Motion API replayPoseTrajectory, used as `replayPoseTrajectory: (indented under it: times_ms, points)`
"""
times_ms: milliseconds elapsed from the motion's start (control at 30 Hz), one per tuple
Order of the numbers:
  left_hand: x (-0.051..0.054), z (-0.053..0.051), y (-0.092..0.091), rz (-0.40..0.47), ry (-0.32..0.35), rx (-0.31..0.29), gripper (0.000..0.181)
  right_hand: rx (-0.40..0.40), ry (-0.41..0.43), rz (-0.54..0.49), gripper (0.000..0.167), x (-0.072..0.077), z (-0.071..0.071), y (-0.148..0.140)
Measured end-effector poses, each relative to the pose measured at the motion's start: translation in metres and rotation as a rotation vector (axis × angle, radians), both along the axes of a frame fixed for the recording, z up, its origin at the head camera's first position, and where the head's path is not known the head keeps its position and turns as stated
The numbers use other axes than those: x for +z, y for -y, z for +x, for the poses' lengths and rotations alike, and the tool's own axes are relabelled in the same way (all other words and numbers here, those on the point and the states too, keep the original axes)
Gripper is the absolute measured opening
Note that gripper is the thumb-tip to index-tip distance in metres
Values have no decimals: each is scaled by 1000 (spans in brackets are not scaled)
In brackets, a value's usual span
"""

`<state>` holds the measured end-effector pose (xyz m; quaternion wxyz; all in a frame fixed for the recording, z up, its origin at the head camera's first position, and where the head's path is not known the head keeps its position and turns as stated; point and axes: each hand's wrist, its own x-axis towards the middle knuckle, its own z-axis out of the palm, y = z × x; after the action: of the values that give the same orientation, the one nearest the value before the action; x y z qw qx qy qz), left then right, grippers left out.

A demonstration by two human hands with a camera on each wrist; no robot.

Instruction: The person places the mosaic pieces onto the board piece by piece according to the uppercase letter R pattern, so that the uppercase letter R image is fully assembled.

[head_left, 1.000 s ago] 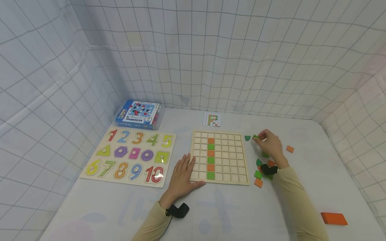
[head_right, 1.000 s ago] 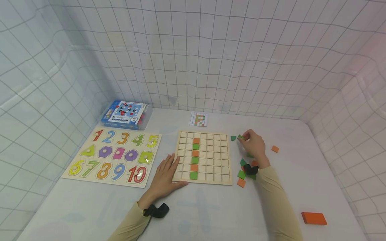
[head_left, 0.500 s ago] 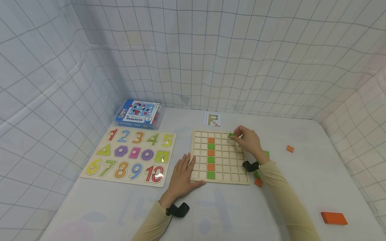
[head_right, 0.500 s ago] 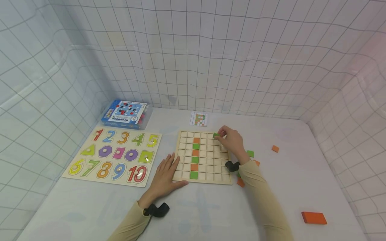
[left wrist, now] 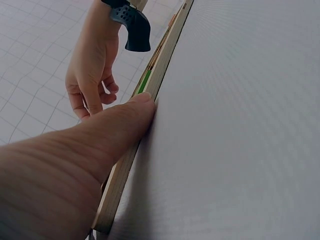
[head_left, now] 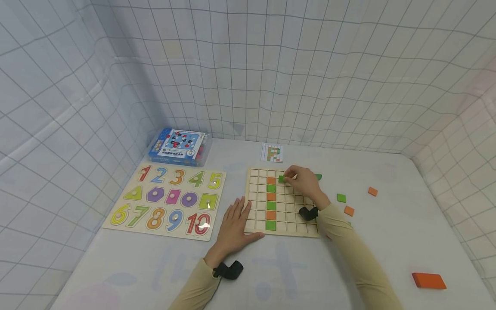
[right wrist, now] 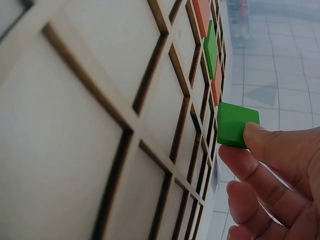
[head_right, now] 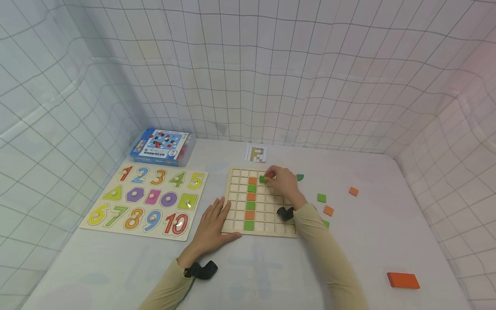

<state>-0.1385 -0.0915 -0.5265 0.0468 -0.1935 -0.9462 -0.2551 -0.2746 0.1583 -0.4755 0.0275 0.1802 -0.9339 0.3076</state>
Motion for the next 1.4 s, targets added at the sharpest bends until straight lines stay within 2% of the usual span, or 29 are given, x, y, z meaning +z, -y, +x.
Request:
replayPoseTrajectory:
  times_ms: [633, 967, 1233, 1400]
  points:
    - [2, 0, -1, 8, 31, 8, 98, -34, 94, 106, 13, -2, -4, 10]
    - [2, 1, -1, 7, 32, 14, 98, -5, 66, 178, 21, -2, -3, 8]
    - [2, 1, -1, 7, 32, 7, 98, -14, 83, 163, 20, -2, -1, 8]
    - [2, 1, 0, 3, 32, 7, 98, 7, 94, 154, 22, -4, -2, 6]
